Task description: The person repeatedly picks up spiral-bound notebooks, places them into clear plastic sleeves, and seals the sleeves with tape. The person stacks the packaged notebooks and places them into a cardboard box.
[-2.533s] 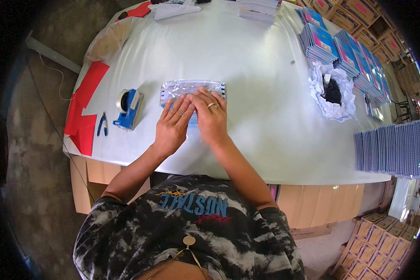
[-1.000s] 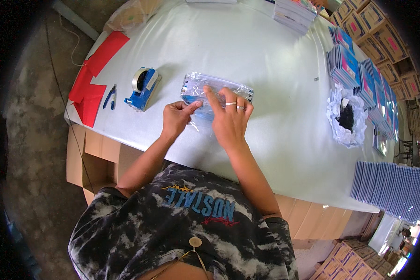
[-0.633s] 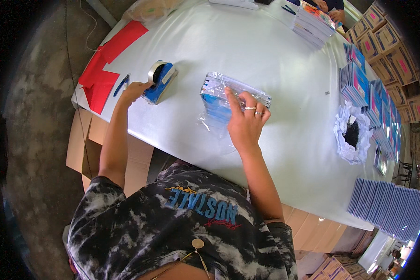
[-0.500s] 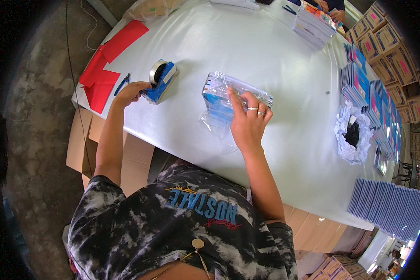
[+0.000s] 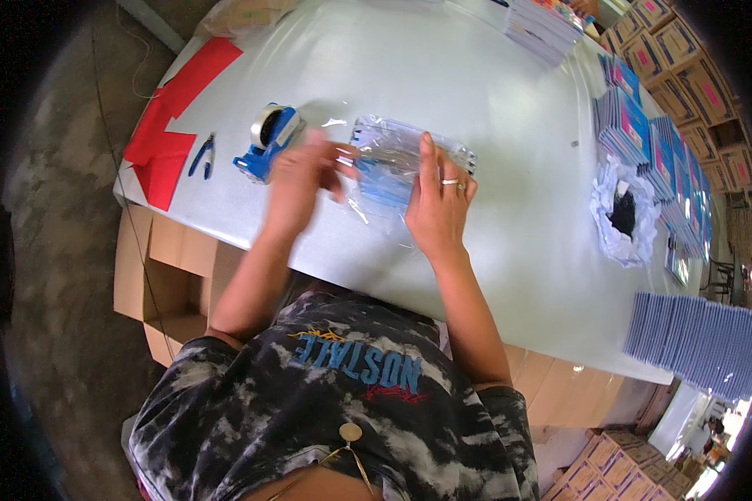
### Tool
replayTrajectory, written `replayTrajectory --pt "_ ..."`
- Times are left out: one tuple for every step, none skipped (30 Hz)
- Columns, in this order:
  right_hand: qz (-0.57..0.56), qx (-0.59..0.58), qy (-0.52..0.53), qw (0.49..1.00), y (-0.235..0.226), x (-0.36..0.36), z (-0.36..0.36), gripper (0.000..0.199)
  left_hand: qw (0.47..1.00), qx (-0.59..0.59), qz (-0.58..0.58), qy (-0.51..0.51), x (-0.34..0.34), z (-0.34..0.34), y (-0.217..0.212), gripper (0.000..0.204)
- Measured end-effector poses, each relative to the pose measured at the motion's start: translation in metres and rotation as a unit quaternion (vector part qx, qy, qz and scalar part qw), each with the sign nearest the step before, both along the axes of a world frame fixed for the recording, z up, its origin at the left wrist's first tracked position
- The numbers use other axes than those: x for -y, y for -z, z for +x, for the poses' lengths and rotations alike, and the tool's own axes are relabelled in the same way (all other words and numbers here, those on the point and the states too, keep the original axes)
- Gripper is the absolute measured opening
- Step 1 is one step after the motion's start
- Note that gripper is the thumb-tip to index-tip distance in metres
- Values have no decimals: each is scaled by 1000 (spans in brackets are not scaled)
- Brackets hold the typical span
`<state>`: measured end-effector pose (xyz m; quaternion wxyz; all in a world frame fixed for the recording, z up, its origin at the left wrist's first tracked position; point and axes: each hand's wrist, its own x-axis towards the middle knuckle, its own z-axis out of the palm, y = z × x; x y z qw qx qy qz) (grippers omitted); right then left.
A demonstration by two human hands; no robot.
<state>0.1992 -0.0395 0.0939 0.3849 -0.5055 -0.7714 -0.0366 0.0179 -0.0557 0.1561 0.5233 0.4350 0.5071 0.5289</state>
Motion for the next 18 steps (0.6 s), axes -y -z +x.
replayTrajectory --pt "-6 -7 -10 1000 0 0 0 60 997 57 -52 9 4 28 -1 42" --pt "-12 -15 -19 1000 -2 0 0 60 992 88 -90 19 0 44 17 35" --pt "-17 -22 -26 999 -5 1 1 59 990 74 -118 12 -4 54 39 35" --pt "-33 -14 -35 999 -11 3 5 59 989 48 -138 18 -2 57 49 36" --pt "-46 23 -25 998 -12 4 6 58 987 19 -157 24 1 55 53 38" --pt "-60 60 -16 996 -13 6 6 58 987 17 -154 31 -1 53 55 39" --pt "-74 96 -7 993 -14 8 6 58 988 15 -150 36 -5 50 56 40" --pt "-66 113 -18 991 -18 6 7 52 987 15 -157 37 -1 49 59 41" --pt "-90 116 -35 989 -26 6 7 51 984 -28 -178 15 -1 45 76 41" --pt "-107 119 -50 986 -36 3 7 50 979 -70 -193 -7 -4 41 109 42" --pt "-128 119 -65 982 -43 2 7 50 971 -114 -210 -29 -4 38 135 42" --pt "-130 132 -66 980 -51 -1 8 54 964 -120 -238 -14 4 38 143 44" --pt "-106 107 -59 987 -54 -7 2 55 955 -120 -272 17 9 39 154 43" --pt "-89 86 -48 991 -55 -13 -8 56 961 -94 -249 76 16 46 150 41" --pt "-76 65 -37 994 -54 -18 -17 57 962 -66 -229 137 26 58 143 39" --pt "-139 63 -39 987 -52 -26 -25 58 956 -49 -211 200 36 70 136 36" --pt "-196 60 -42 978 -54 -38 -34 60 947 -32 -187 260 41 77 128 34" --pt "-252 55 -44 965 -58 -44 -36 61 911 -19 -185 369 43 79 136 40"
